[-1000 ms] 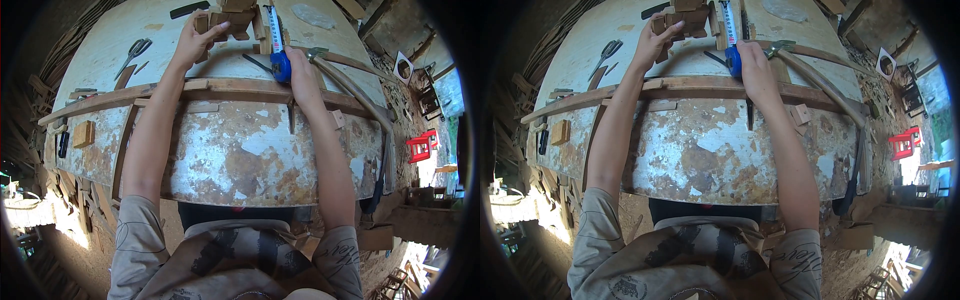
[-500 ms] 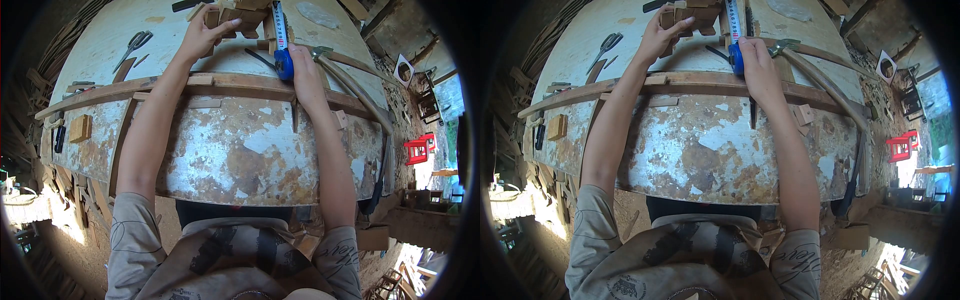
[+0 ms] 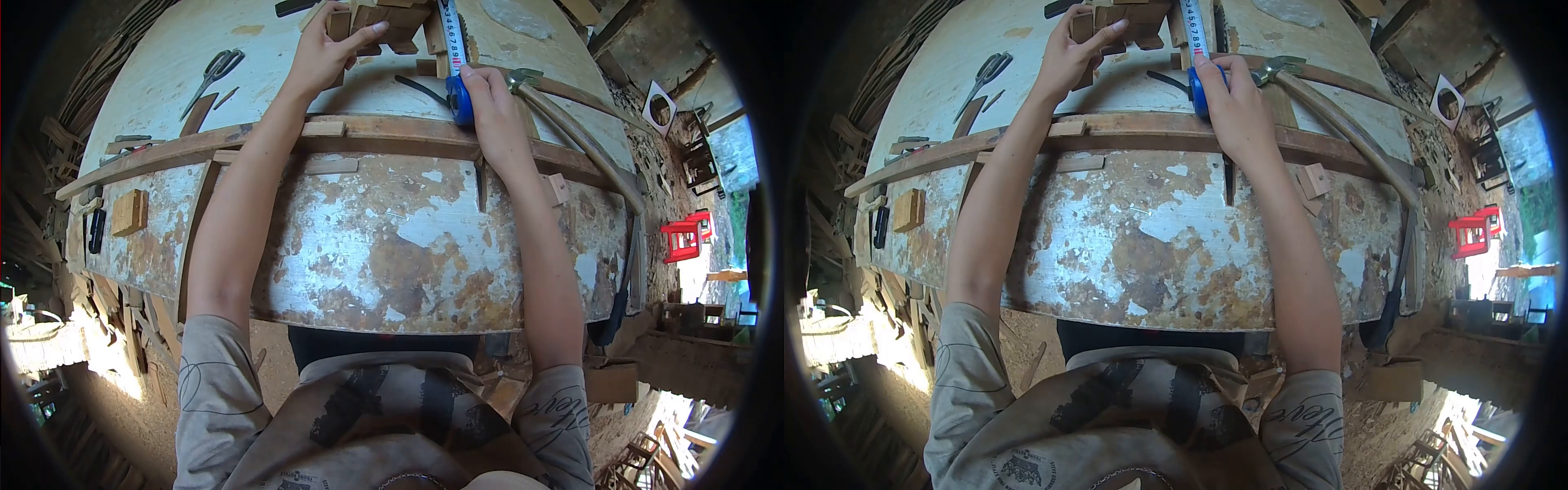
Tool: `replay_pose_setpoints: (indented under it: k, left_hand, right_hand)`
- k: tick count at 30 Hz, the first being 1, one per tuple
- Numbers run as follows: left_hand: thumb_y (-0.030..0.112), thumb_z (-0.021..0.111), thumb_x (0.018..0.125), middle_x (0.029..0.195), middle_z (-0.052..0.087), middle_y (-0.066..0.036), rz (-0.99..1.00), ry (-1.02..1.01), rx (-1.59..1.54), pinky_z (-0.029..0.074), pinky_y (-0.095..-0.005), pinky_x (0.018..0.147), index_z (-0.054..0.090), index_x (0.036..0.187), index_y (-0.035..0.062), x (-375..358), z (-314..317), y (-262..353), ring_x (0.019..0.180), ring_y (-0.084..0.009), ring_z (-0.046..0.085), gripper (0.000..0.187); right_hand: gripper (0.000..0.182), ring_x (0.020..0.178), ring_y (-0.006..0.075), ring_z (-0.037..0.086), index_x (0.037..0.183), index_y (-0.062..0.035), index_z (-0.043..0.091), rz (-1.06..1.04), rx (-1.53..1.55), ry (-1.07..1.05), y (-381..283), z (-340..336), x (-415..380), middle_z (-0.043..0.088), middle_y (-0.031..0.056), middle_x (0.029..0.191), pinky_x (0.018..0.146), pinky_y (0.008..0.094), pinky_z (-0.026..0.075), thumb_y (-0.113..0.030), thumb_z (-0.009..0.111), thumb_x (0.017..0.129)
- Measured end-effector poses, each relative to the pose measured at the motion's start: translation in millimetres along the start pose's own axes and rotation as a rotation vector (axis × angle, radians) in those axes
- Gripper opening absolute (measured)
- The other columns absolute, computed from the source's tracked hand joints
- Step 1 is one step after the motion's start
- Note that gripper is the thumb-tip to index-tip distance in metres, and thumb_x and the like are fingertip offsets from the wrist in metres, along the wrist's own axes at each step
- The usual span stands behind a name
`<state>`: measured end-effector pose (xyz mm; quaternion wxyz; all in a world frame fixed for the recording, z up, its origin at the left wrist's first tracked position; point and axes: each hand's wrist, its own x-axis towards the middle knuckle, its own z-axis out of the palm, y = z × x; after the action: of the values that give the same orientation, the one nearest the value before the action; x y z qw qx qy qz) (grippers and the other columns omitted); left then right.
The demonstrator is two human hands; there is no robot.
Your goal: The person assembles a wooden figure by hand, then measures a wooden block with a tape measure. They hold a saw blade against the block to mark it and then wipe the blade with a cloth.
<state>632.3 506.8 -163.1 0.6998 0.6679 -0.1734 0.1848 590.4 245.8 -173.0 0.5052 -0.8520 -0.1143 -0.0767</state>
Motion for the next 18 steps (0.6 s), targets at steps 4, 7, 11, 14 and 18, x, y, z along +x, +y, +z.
replay_pose_setpoints:
  k: [4, 7, 11, 14, 18]
  left_hand:
    - [0.013, 0.081, 0.092, 0.105, 0.068, -0.007, -0.009, 0.016, 0.053, 0.058, -0.0271, 0.069, 0.054, 0.126, 0.0079, -1.9, 1.1, 4.6, 0.087, -0.0137, 0.068, 0.043]
    - [0.013, 0.081, 0.092, 0.105, 0.067, -0.007, -0.039, 0.017, 0.084, 0.058, -0.0267, 0.068, 0.054, 0.126, 0.008, -2.4, -0.3, 5.6, 0.086, -0.0139, 0.068, 0.044]
    - [0.014, 0.081, 0.092, 0.103, 0.067, -0.006, -0.03, 0.027, 0.045, 0.057, -0.0255, 0.065, 0.054, 0.125, 0.0083, -3.0, 3.3, 7.6, 0.081, -0.0132, 0.067, 0.043]
    - [0.015, 0.081, 0.092, 0.099, 0.067, -0.005, -0.003, 0.041, 0.023, 0.054, -0.0238, 0.06, 0.054, 0.124, 0.0092, -2.1, 4.3, 3.0, 0.074, -0.0112, 0.066, 0.043]
    - [0.017, 0.081, 0.092, 0.092, 0.067, -0.003, -0.043, 0.039, 0.125, 0.048, -0.022, 0.053, 0.054, 0.123, 0.0104, -3.2, -0.3, 4.3, 0.066, -0.0085, 0.062, 0.042]
  right_hand:
    - [0.066, 0.097, 0.0328, 0.07, 0.122, -0.0043, 0.062, -0.002, -0.002, -0.001, 1.1, 0.0, 0.7, 0.072, 0.02, 0.1, 0.092, 0.0389, 0.05, -0.064, 0.049, 0.098]
    - [0.065, 0.096, 0.0315, 0.069, 0.122, -0.0041, 0.062, 0.001, -0.008, -0.001, -0.1, -0.7, -0.1, 0.072, 0.0192, 0.1, 0.091, 0.0383, 0.05, -0.064, 0.05, 0.098]
    - [0.065, 0.093, 0.0293, 0.069, 0.122, -0.0036, 0.062, 0.002, 0.001, -0.004, -3.2, -1.4, -1.4, 0.072, 0.0179, 0.098, 0.089, 0.037, 0.051, -0.063, 0.051, 0.098]
    - [0.064, 0.092, 0.0278, 0.069, 0.121, -0.0031, 0.062, -0.001, 0.011, 0.0, -3.0, -1.0, -1.3, 0.072, 0.0168, 0.097, 0.087, 0.0361, 0.051, -0.062, 0.052, 0.098]
    - [0.064, 0.091, 0.0268, 0.07, 0.121, -0.0029, 0.062, -0.003, 0.008, 0.002, -2.1, -1.0, -0.9, 0.073, 0.0158, 0.096, 0.086, 0.0356, 0.052, -0.062, 0.053, 0.098]
